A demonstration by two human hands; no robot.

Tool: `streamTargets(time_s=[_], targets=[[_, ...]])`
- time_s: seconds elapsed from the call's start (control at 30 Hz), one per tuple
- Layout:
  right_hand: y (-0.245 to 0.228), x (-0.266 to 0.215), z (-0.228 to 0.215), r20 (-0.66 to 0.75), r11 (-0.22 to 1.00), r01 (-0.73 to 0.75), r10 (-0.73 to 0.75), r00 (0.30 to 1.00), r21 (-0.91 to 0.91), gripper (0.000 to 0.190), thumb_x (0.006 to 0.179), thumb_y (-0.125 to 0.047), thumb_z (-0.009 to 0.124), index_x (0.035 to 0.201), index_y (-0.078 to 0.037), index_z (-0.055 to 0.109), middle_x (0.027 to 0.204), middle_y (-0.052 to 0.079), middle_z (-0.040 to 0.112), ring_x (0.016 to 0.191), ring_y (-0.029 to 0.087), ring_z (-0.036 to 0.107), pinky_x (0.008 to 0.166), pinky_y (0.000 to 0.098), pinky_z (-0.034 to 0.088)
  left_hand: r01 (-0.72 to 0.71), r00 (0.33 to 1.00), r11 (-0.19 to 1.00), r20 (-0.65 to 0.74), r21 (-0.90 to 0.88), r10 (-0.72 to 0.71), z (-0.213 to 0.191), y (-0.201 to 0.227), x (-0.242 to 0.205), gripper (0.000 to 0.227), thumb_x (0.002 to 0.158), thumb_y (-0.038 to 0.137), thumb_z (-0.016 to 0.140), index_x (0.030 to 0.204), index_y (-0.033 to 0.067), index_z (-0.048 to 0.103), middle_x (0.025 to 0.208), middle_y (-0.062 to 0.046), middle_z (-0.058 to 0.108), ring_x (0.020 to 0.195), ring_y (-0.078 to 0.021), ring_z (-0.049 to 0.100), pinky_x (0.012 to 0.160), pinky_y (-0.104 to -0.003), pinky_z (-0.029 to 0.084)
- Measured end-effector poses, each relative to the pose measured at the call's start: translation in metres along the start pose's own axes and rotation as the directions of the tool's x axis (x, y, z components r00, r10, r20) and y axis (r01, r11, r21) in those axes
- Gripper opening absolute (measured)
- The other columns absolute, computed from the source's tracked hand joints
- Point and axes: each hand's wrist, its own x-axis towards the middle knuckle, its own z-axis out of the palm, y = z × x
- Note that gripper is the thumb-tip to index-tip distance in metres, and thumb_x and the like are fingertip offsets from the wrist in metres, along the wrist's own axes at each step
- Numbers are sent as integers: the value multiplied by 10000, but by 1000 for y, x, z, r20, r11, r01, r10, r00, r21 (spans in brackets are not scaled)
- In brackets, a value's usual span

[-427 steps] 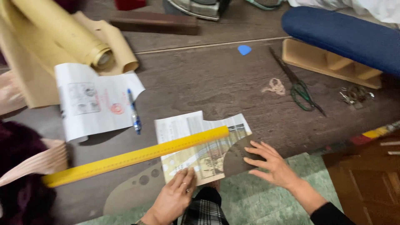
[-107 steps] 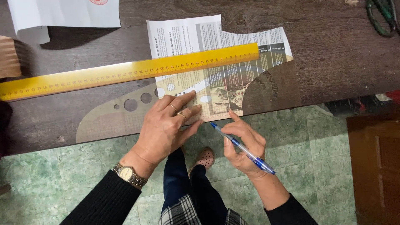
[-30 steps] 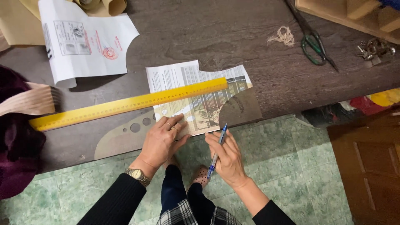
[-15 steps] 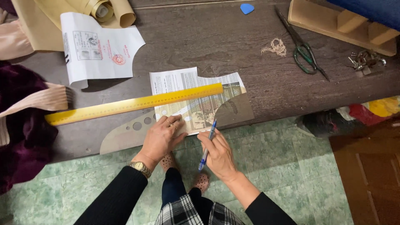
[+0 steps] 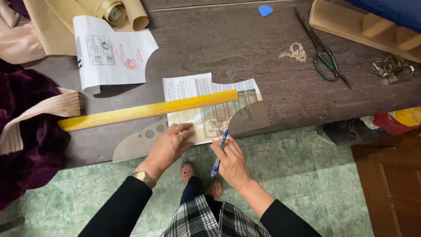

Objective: The person uses a yellow ruler and a blue pen to draw straight lines on a piece of paper placed on a wooden table. They also use a clear curved ruler to trace curved lines on the paper, adjusting the rulers and paper as needed.

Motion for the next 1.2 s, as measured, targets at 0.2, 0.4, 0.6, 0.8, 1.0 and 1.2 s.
streamTargets(time_s=[0.2,0.4,0.6,0.8,1.0,1.2], targets=[[-2,5,-1,-49,1000,9,-9,999,-16,382,776,148,442,1049,-31,640,1039,129,634,1029,327,615,1042,518,403,23,997,989,-71,147,-13,2,-6,-4,321,741,360,770,1021,222,695,1045,18,563,911,-213,587,692,-321,506],[-4,4,6,-103,1000,-15,12,995,-22,332,793,136,482,1026,-27,653,1059,124,650,1048,330,618,1043,529,405,71,997,990,-50,120,-66,5,-9,-1,381,762,397,750,1080,205,664,972,-10,520,864,-229,569,704,-346,457],[-6,2,13,-95,998,-51,47,994,-43,426,748,178,433,1051,-32,646,1062,135,646,1050,350,616,1015,543,438,114,993,987,5,111,-115,6,-8,5,456,732,358,783,1115,173,619,964,-45,516,858,-263,571,693,-368,447],[-7,4,13,-45,996,-35,31,998,-81,452,737,146,457,1084,-84,635,1163,106,633,1122,339,581,1044,554,391,124,991,987,45,107,-129,5,-8,9,526,711,370,800,1141,164,579,948,-63,515,836,-281,577,689,-382,452],[-6,2,13,-27,995,-19,16,999,-96,465,693,130,469,1062,-103,629,1225,84,626,1139,330,569,1033,544,396,135,989,986,50,101,-140,4,-6,12,544,688,333,819,1134,140,576,938,-77,517,838,-291,570,697,-384,443],[-5,-1,19,-58,986,9,-19,998,-164,396,730,114,475,1023,-109,621,1243,77,627,1130,314,575,1033,543,401,128,986,985,96,119,-140,-8,-2,13,551,696,311,818,1147,142,550,939,-80,524,854,-281,558,715,-379,430]])
